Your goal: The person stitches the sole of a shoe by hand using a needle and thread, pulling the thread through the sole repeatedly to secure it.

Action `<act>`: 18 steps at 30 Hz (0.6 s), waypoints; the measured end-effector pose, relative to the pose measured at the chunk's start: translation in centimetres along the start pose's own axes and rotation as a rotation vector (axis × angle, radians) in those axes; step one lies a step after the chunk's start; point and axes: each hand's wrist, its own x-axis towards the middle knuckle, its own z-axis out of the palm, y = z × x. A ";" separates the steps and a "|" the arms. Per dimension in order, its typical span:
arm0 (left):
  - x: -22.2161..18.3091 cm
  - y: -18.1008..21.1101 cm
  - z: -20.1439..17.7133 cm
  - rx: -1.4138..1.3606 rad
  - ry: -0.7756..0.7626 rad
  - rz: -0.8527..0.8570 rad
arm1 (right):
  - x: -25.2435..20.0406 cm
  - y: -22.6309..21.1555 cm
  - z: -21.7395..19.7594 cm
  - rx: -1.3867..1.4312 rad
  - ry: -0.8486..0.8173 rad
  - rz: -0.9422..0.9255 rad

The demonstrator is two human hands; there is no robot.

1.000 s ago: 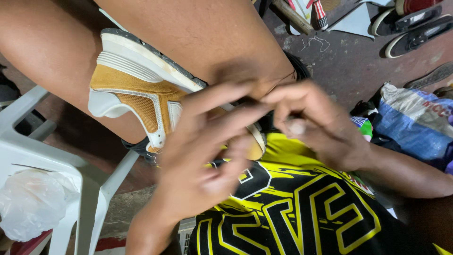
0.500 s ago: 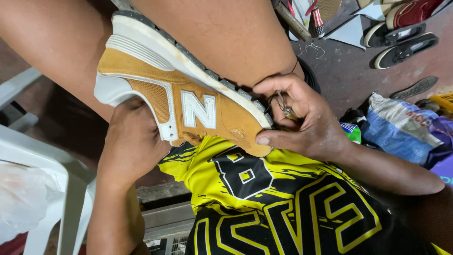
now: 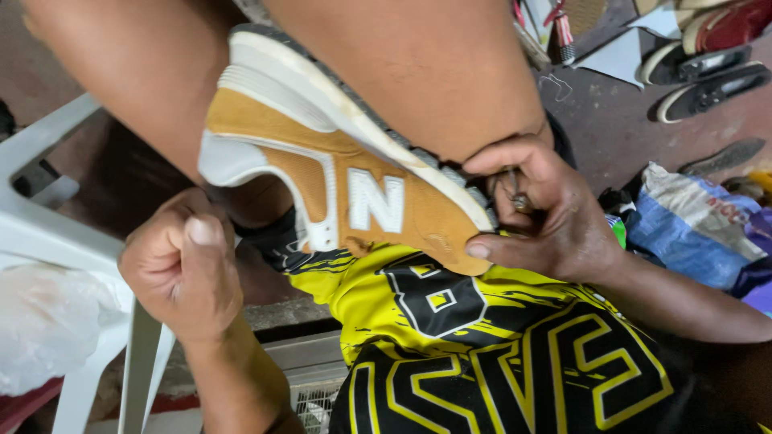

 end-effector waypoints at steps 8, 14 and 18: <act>0.3 -0.6 -1.6 -0.670 -0.041 -0.128 | -0.2 0.6 0.2 -0.055 0.074 0.040; 2.1 2.2 -1.3 -0.204 -0.257 -0.030 | -0.5 -0.5 1.7 -0.026 0.074 0.054; 2.3 2.2 -2.0 0.762 -0.415 0.261 | -1.2 -1.3 3.8 0.053 0.105 0.032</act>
